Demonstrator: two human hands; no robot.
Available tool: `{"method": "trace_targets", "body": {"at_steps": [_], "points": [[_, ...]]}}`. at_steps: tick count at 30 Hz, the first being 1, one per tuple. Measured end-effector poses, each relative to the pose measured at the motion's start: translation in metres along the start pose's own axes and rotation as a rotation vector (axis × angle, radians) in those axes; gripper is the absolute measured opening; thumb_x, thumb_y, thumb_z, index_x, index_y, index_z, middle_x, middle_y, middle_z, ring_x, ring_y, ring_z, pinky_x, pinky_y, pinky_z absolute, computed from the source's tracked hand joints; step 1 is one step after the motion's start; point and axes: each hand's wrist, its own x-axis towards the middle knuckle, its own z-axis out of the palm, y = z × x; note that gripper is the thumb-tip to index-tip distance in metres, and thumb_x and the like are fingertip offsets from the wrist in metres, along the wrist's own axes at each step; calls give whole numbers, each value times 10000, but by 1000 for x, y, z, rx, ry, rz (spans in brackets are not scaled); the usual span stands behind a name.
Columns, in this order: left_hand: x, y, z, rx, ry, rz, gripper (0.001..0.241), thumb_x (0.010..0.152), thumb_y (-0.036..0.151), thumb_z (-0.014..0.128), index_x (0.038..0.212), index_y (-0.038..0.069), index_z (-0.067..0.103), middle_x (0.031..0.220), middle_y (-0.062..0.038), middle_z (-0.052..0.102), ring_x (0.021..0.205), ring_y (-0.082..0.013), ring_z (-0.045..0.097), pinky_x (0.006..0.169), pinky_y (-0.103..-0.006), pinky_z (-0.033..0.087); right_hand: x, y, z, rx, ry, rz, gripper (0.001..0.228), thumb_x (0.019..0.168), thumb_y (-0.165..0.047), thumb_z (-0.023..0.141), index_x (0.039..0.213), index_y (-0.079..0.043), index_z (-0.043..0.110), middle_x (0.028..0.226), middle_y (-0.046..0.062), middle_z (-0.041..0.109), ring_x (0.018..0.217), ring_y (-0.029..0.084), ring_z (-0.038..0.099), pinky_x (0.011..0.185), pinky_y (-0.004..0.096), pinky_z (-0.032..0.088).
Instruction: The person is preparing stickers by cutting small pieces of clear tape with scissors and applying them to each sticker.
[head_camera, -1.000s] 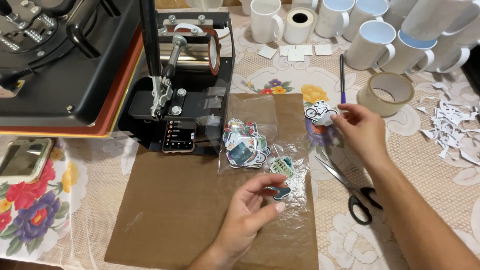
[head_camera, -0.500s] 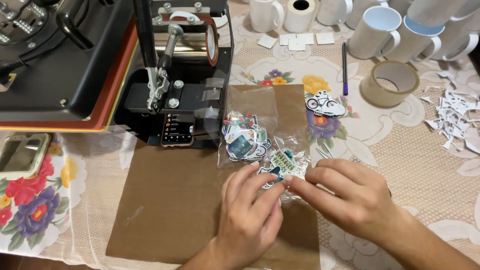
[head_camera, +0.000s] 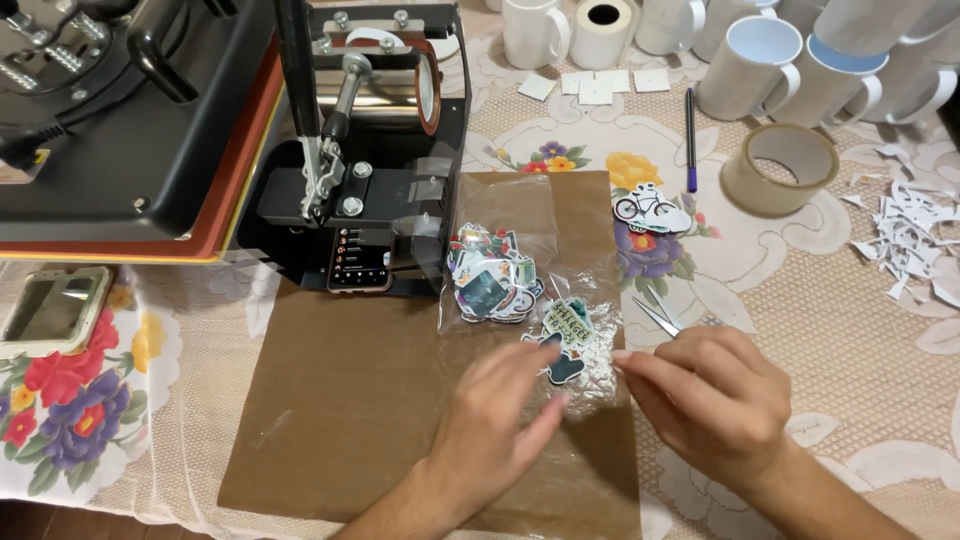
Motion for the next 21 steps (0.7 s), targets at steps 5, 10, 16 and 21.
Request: {"method": "trace_targets", "body": {"at_steps": [5, 10, 16, 21], "points": [[-12, -40, 41, 332, -309, 94, 561, 899, 294, 710, 1327, -37, 561, 1333, -232, 601, 1266, -375, 535, 1088, -484, 397, -26, 5, 18, 247, -37, 353, 85, 838, -79, 769, 923, -71, 758, 797, 54, 693, 685, 145, 605, 644, 259, 490], [-3, -58, 49, 368, -224, 167, 365, 896, 172, 700, 1199, -23, 643, 1113, -167, 707, 1011, -302, 665, 884, -420, 516, -38, 6, 24, 560, -70, 829, 68, 819, -111, 768, 867, -77, 801, 790, 44, 740, 674, 96, 639, 591, 201, 507], [6, -57, 34, 63, -244, -152, 306, 858, 297, 758, 1116, 134, 746, 1114, -31, 770, 1099, -231, 707, 871, -395, 542, -55, 8, 36, 867, -77, 1256, 135, 824, -78, 767, 882, 40, 799, 841, 105, 744, 740, 195, 689, 673, 295, 558], [18, -33, 22, -355, 103, -598, 147, 837, 169, 751, 954, 130, 832, 917, -6, 835, 804, -53, 761, 734, -195, 593, -68, -1, 46, 1075, -10, 1427, 151, 815, -62, 779, 911, 54, 789, 672, 142, 712, 573, 181, 608, 525, 284, 490]]}}
